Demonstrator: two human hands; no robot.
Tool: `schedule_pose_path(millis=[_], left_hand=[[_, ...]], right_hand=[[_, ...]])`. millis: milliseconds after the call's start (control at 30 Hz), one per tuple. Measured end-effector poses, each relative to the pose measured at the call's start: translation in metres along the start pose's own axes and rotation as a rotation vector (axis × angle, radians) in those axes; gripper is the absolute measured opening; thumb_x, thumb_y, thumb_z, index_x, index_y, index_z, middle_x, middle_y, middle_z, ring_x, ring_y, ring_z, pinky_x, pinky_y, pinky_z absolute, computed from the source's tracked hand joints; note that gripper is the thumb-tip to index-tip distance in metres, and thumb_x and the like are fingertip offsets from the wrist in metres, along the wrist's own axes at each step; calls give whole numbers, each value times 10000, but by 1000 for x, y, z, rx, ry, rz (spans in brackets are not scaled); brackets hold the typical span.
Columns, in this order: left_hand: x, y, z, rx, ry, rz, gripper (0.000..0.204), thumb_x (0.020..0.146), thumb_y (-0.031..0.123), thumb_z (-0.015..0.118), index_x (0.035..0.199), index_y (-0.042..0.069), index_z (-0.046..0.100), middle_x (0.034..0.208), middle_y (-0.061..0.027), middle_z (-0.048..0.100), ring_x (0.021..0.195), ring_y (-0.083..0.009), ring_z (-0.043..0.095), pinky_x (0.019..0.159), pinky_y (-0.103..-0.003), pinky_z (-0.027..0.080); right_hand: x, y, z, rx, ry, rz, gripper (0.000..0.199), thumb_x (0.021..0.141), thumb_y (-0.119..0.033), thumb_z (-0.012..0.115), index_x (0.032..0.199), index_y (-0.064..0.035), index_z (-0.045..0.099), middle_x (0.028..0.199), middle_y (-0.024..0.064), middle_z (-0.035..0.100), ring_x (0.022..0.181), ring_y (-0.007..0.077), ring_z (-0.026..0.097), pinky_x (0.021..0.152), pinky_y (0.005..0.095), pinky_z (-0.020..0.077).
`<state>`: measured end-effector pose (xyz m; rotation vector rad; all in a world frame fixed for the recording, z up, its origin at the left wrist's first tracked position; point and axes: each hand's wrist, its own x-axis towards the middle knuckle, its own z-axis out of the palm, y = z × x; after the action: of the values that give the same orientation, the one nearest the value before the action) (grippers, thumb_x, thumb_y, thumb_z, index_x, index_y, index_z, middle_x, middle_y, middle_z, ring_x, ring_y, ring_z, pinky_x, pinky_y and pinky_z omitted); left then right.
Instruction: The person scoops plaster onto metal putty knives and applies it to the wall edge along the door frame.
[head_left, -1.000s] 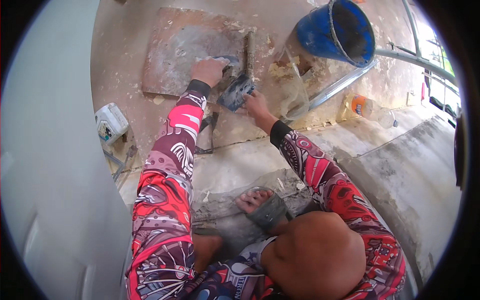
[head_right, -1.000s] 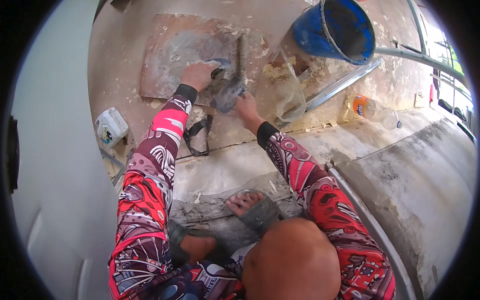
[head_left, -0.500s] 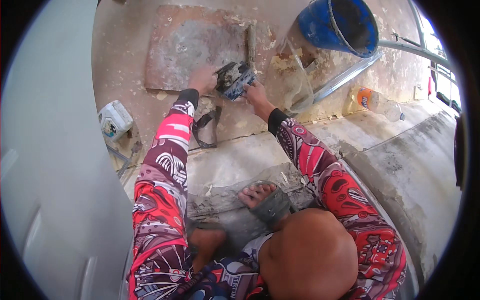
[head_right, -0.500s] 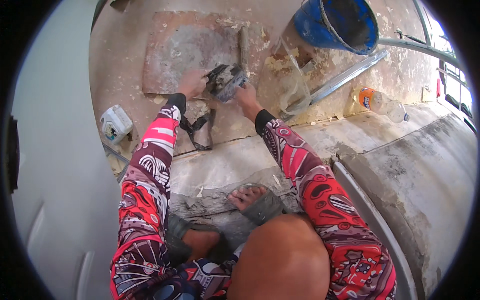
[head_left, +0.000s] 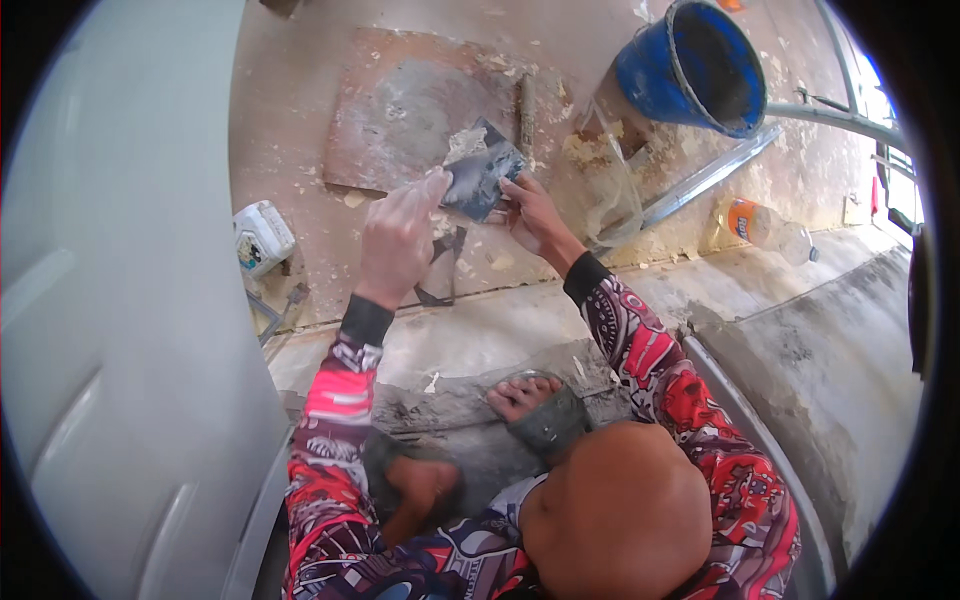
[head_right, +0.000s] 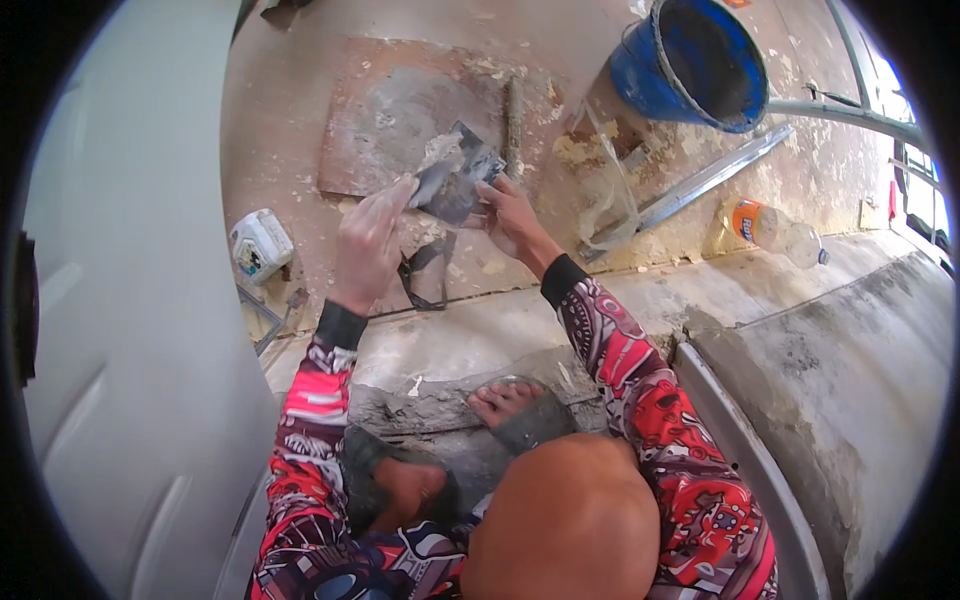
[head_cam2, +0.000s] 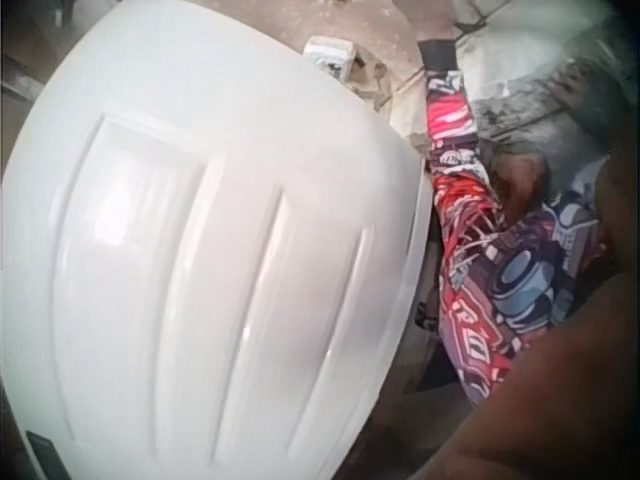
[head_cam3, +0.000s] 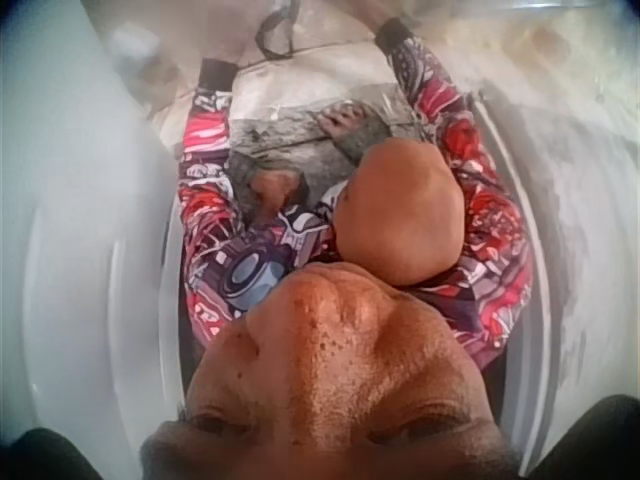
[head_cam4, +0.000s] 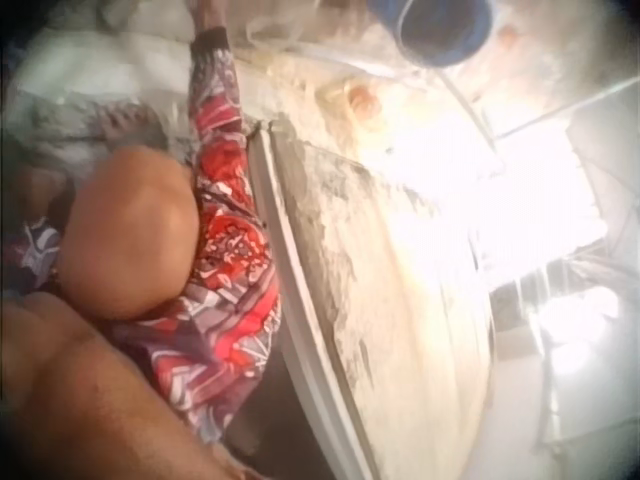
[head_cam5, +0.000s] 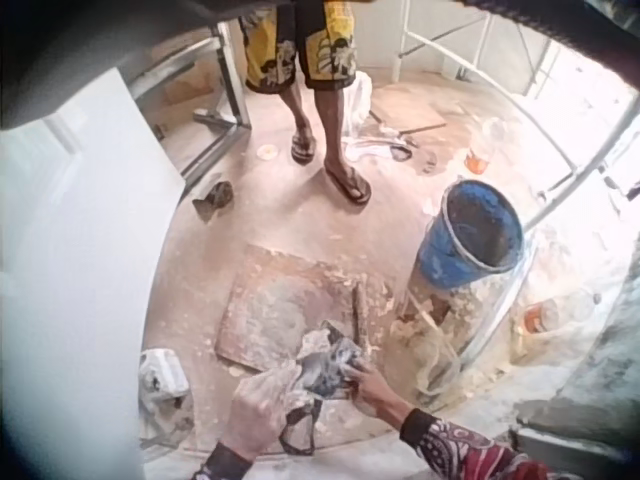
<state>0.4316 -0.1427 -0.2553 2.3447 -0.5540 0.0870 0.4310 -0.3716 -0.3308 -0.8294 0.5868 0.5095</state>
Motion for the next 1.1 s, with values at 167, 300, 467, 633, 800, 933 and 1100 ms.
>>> schedule_pose_path(millis=[167,300,467,633,800,933,1100], left_hand=[[2,21,-85,15,190,268,403,861,-5,536,1257,28,608,1139,-177,674,1042,-312,651,848,-388,506],[1,21,-99,-395,301,-345,290,944,35,515,1210,-30,608,1043,-144,698,915,-203,659,799,-297,509],[1,10,-91,-886,376,-519,255,968,81,557,1187,-42,605,1028,-69,682,889,-108,597,816,-267,489],[-4,44,-105,-772,505,-467,248,963,71,578,1179,-47,606,1061,-59,674,912,-110,589,835,-264,479],[-22,85,-115,-267,445,-331,202,941,41,590,1123,-35,634,905,-176,667,743,-255,621,688,-335,486],[-32,101,-111,-146,476,-182,232,913,-17,569,1133,-32,640,865,-206,655,690,-317,631,629,-378,481],[-44,78,-89,14,271,-3,424,869,-54,549,1293,-34,556,968,-232,669,723,-331,653,648,-385,511]], right_hand=[[-10,-28,22,38,-189,-8,245,1006,-121,497,1246,-76,496,1097,58,639,929,183,666,760,413,596],[-32,-57,43,-25,-280,-21,245,995,-130,526,1232,-68,502,1051,65,650,847,182,684,716,388,602],[-48,-72,69,-113,-285,-15,195,989,-138,543,1168,-64,524,994,60,653,803,188,690,683,370,597],[-63,-71,72,-114,-231,-72,147,981,-137,561,1103,-58,538,958,59,652,749,198,688,652,368,589],[-82,-73,92,-113,-230,-74,112,969,-118,578,1047,-54,530,912,56,637,696,186,681,615,346,598],[-101,-89,108,-175,-252,-131,102,968,-117,579,1031,-55,529,888,49,625,680,172,673,616,339,601],[-116,-107,106,-127,-321,-227,139,968,-114,577,1082,-38,550,908,39,631,683,152,668,617,341,603]])
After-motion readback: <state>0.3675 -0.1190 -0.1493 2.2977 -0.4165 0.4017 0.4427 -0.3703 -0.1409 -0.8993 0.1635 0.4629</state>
